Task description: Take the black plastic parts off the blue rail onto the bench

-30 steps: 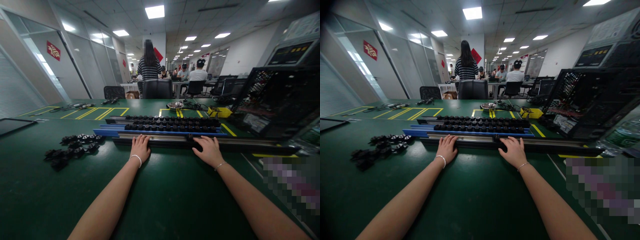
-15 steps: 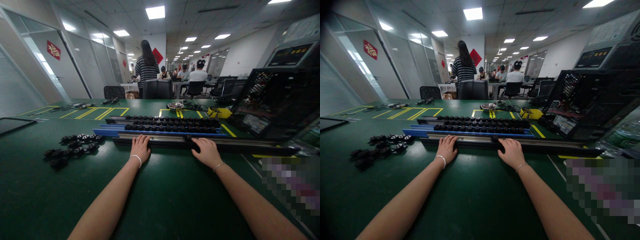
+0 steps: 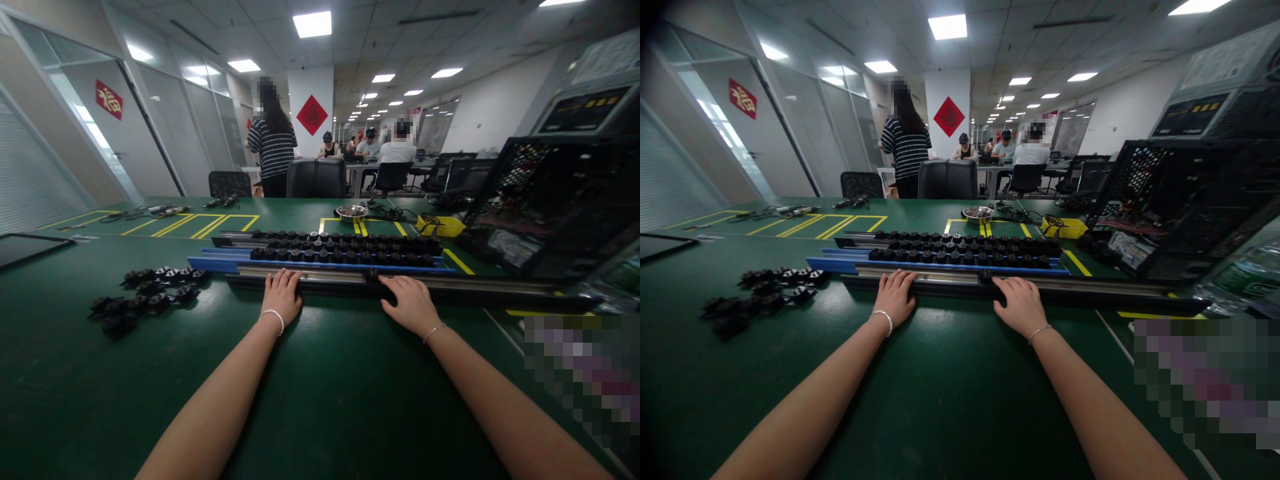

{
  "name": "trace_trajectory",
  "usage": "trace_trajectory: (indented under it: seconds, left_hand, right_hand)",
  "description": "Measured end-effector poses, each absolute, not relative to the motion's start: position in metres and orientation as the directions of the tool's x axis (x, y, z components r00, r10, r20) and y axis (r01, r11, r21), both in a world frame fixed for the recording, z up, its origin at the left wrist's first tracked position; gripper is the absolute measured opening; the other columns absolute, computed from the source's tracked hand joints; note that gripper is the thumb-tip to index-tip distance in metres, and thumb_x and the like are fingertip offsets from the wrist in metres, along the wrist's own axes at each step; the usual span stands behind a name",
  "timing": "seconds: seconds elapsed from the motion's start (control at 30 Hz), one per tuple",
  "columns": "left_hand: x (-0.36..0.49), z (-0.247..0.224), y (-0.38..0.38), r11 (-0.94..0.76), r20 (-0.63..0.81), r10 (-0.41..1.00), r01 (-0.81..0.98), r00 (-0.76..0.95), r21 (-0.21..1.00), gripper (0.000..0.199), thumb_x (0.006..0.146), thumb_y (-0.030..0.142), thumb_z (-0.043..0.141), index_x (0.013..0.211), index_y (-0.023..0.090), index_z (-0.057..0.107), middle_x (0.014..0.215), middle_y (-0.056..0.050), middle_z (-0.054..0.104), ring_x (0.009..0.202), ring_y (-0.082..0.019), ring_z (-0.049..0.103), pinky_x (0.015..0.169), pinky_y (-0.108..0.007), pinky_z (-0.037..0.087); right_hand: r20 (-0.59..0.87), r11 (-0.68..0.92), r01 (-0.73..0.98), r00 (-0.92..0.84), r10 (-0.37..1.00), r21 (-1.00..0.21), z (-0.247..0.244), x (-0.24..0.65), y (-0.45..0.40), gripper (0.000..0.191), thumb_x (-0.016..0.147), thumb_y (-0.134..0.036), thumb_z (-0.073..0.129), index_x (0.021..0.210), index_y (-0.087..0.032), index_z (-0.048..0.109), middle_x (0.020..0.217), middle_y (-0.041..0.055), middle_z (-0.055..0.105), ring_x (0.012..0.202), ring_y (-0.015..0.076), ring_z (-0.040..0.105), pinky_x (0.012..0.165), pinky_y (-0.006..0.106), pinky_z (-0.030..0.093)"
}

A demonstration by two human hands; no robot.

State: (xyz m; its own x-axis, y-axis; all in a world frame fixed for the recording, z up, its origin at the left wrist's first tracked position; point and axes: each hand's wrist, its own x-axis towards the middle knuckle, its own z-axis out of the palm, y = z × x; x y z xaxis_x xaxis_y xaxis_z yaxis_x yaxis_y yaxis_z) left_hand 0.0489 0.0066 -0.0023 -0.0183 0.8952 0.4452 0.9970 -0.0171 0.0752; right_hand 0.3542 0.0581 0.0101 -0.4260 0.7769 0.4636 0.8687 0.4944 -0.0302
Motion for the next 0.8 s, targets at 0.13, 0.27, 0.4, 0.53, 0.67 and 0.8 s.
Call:
trace_trajectory:
  seconds: [0.13,0.27,0.4,0.53,0.67,0.8]
  left_hand:
    - [0.049,-0.001,0.006,-0.012,0.44,0.898,0.997,-0.024,0.079,0.054,0.074,0.024,0.046,0.127,0.026,0.04,0.13,-0.005,0.047,0.128,-0.023,0.028,0.11,-0.048,0.013]
    - [0.049,-0.001,0.006,-0.008,0.439,0.898,0.997,-0.027,0.079,0.054,0.074,0.024,0.046,0.128,0.026,0.041,0.13,-0.005,0.047,0.128,-0.023,0.028,0.109,-0.048,0.013]
    - [0.05,-0.002,0.007,-0.014,0.446,0.895,0.997,-0.02,0.072,0.055,0.073,0.024,0.047,0.128,0.025,0.041,0.13,-0.005,0.047,0.128,-0.023,0.029,0.109,-0.048,0.013]
    - [0.051,-0.002,0.006,-0.005,0.44,0.898,0.997,-0.027,0.072,0.055,0.073,0.024,0.048,0.128,0.026,0.04,0.131,-0.005,0.047,0.128,-0.023,0.029,0.109,-0.048,0.013]
    - [0.051,-0.001,0.006,-0.003,0.435,0.9,0.997,-0.03,0.075,0.055,0.073,0.024,0.047,0.128,0.026,0.04,0.131,-0.005,0.047,0.128,-0.023,0.029,0.11,-0.048,0.012]
    - [0.05,-0.002,0.007,-0.005,0.436,0.9,0.997,-0.03,0.078,0.055,0.073,0.024,0.046,0.128,0.026,0.04,0.131,-0.005,0.047,0.128,-0.023,0.029,0.11,-0.048,0.012]
  right_hand:
    - [0.456,0.494,0.869,-0.428,0.78,-0.029,0.011,0.352,0.058,0.047,0.074,-0.035,0.048,0.119,-0.024,0.051,0.111,0.0062,0.06,0.108,0.0246,0.047,0.092,0.042,0.03]
    - [0.443,0.501,0.864,-0.432,0.786,-0.045,0.012,0.35,0.058,0.046,0.074,-0.034,0.048,0.119,-0.024,0.051,0.11,0.0058,0.06,0.107,0.0244,0.048,0.092,0.042,0.031]
    - [0.411,0.524,0.851,-0.46,0.787,-0.049,0.015,0.346,0.06,0.046,0.075,-0.032,0.048,0.12,-0.024,0.05,0.11,0.0055,0.061,0.107,0.0238,0.048,0.092,0.042,0.032]
    - [0.369,0.555,0.831,-0.506,0.78,-0.032,0.02,0.34,0.062,0.047,0.073,-0.028,0.049,0.119,-0.023,0.051,0.112,0.0059,0.06,0.107,0.0227,0.049,0.091,0.04,0.033]
    - [0.34,0.574,0.819,-0.531,0.776,-0.031,0.027,0.335,0.065,0.043,0.073,-0.025,0.05,0.116,-0.022,0.053,0.111,0.0063,0.061,0.105,0.0219,0.05,0.09,0.039,0.035]
    - [0.322,0.584,0.81,-0.543,0.776,-0.043,0.032,0.329,0.066,0.042,0.072,-0.024,0.051,0.114,-0.023,0.055,0.111,0.0062,0.061,0.107,0.0219,0.049,0.091,0.039,0.035]
